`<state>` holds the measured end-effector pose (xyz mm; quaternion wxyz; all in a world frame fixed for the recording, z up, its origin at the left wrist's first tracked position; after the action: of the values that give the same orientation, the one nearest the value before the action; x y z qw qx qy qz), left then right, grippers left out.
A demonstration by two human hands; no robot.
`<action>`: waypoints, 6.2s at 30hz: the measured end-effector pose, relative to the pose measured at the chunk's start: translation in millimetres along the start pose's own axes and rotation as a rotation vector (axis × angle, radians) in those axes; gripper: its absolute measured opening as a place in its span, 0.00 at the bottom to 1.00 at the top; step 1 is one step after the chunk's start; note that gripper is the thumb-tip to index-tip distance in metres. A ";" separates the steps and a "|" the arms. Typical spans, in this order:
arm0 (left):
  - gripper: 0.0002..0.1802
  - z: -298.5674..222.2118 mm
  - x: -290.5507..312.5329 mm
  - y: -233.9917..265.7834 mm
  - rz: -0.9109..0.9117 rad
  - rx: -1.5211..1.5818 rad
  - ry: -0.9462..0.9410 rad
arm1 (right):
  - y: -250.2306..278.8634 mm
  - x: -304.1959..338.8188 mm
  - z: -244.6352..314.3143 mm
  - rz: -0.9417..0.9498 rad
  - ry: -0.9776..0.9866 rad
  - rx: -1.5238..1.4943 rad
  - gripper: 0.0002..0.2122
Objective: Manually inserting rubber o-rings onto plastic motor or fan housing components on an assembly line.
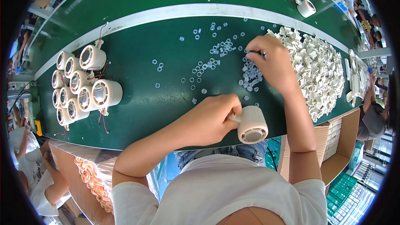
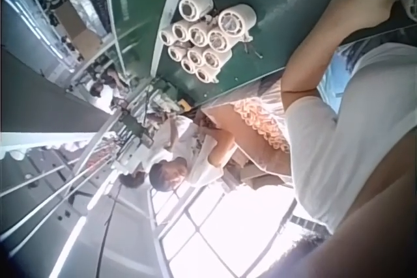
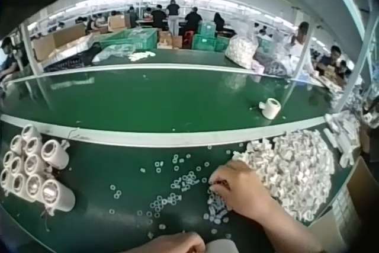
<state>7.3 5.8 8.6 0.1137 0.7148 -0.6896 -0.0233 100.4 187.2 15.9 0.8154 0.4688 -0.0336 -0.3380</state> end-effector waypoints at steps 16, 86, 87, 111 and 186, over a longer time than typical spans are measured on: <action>0.11 2.8 -4.5 13.8 0.129 0.076 -0.058 | 0.2 8.2 2.4 0.029 0.139 0.123 0.03; 0.08 -5.9 -1.1 -32.6 0.074 -0.238 -0.663 | -0.1 108.9 18.4 0.076 -0.402 -0.770 0.04; 0.08 -2.9 -1.7 -33.4 0.079 -0.230 -0.659 | -1.2 110.5 20.7 0.040 -0.404 -0.782 0.03; 0.09 9.6 -11.8 -14.2 0.031 0.407 -0.117 | -7.4 107.4 24.5 -0.009 -0.378 -0.984 0.00; 0.11 3.3 2.8 -20.6 0.106 -0.015 -0.013 | 24.3 52.7 -13.9 -0.129 -0.258 -0.026 0.09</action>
<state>26.9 3.0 1.7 0.1159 0.6761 -0.7271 -0.0270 158.7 174.8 13.5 0.7870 0.4118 -0.1036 -0.4476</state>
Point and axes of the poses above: each hand's wrist, its own x-axis away from the middle knuckle, its own y-axis out of the back of the hand, z = x × y, the point moved 1 cm from there along -x, towards the middle knuckle, and after that the axes turned 2 degrees about -z, right-handed, at the moved point
